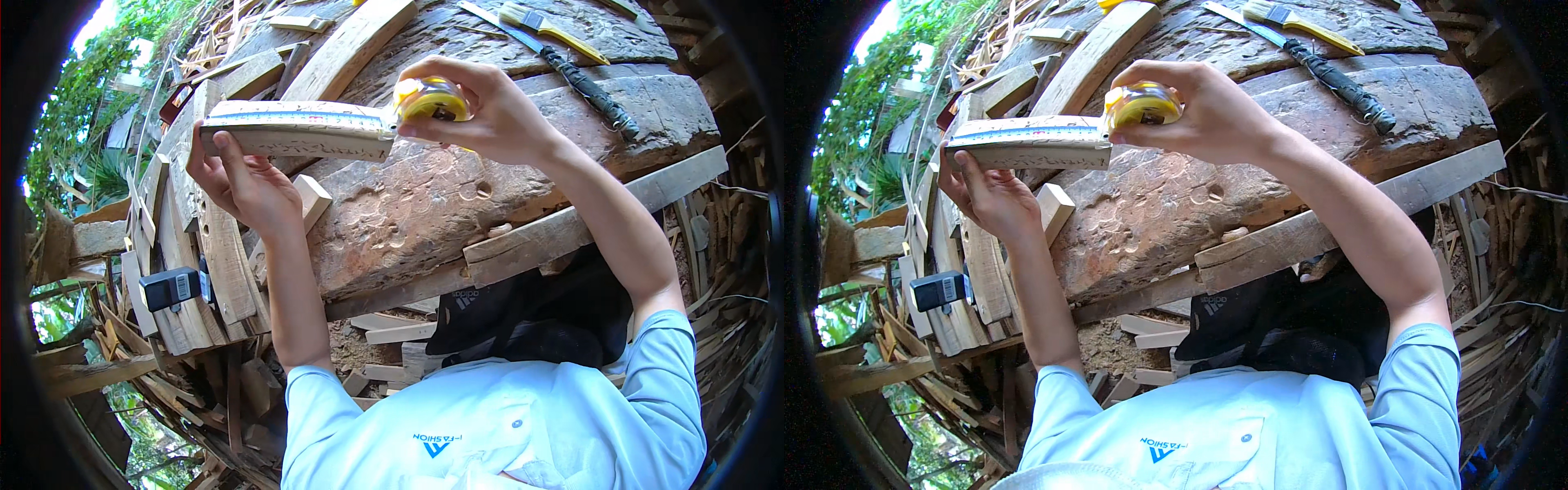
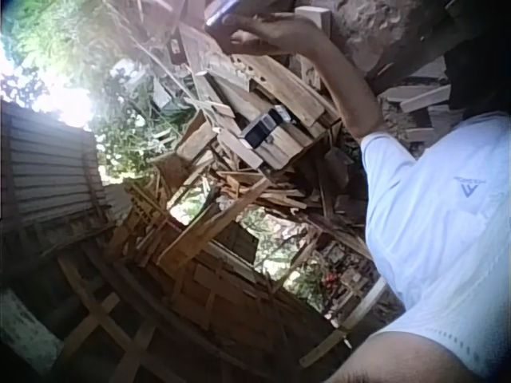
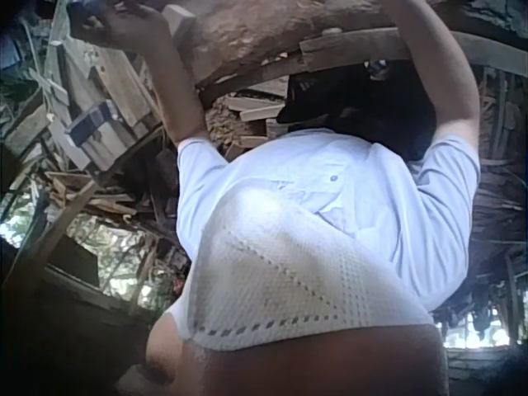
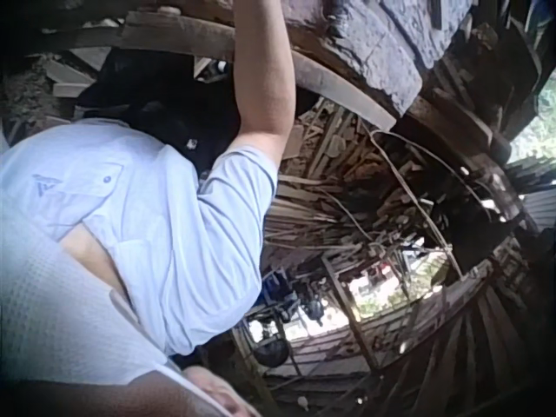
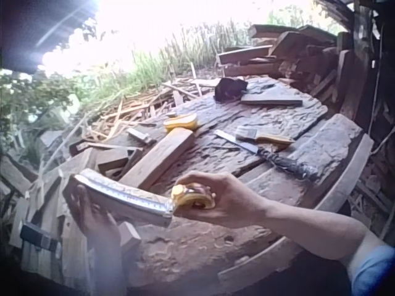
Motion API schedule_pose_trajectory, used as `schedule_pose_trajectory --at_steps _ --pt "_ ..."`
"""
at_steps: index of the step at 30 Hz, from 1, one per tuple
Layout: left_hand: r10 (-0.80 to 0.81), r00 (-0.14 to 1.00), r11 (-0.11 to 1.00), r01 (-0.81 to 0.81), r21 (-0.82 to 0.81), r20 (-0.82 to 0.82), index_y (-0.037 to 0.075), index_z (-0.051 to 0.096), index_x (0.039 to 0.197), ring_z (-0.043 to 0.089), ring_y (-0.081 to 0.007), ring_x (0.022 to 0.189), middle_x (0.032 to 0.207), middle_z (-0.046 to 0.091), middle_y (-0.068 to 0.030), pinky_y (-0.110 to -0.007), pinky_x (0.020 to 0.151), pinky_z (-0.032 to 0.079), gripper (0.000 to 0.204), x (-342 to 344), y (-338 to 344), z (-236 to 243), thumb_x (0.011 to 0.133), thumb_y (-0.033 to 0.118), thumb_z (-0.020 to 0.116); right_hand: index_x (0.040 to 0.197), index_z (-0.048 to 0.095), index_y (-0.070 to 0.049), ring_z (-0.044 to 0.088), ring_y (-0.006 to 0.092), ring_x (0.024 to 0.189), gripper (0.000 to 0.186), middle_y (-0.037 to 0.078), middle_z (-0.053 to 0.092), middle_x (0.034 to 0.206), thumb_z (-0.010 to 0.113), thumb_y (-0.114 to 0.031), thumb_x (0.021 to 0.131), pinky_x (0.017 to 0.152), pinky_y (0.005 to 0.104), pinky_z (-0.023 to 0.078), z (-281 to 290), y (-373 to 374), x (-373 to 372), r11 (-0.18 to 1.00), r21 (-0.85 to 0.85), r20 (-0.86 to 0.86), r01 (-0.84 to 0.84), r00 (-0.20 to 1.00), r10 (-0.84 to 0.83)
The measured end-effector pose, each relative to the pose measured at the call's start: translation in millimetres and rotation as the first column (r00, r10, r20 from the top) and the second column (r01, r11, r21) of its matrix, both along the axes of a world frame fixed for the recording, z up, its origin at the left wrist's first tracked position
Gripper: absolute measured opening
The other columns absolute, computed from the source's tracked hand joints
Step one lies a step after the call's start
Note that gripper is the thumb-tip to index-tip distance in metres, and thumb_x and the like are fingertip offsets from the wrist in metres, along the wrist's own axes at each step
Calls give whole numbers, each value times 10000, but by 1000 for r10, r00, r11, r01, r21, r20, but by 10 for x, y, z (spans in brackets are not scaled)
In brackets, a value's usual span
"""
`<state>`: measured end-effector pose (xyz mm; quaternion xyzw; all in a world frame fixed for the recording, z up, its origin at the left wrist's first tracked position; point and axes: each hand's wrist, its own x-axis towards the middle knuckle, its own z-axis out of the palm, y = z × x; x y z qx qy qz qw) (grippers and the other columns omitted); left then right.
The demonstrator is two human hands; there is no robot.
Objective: Measuring and sawing a small wooden block at an outdoor workshop.
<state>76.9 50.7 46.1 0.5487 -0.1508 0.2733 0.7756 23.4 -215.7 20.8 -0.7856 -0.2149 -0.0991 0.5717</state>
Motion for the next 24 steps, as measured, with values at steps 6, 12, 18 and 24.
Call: schedule_pose_trajectory --at_steps 6,12,18,24 --pt "-8 995 993 -4 -121 -102 163 577 1253 716 -110 916 1186 642 -40 -212 568 608 255 104 19 -13 1020 196 674 1270 673 -94 763 201 941 495 103 759 1078 849 -337 876 850 318 651 115 -75 -32 998 -56 -75 16 997 -20" --pt "-23 986 989 -2 -149 -164 175 570 1222 725 -112 867 1134 675 -37 -219 538 618 232 136 53 -52 1019 220 673 1216 678 -38 758 181 869 519 107 752 1023 853 -378 865 807 305 656 123 -63 -21 997 -76 -59 27 998 -32" --pt "10 981 996 -27 -83 -192 157 584 1202 705 -102 917 1182 635 -19 -231 581 624 211 160 77 -93 1017 202 677 1179 661 -36 767 188 866 521 116 757 984 851 -407 866 778 294 655 42 16 -29 980 -184 121 73 991 -51" --pt "-55 979 993 33 -113 -199 170 597 1238 701 -78 881 1159 689 1 -213 592 589 261 135 57 -47 1000 177 704 1185 660 -36 763 185 853 520 117 755 999 841 -412 876 750 303 658 -22 -60 55 975 -207 154 86 987 -54"
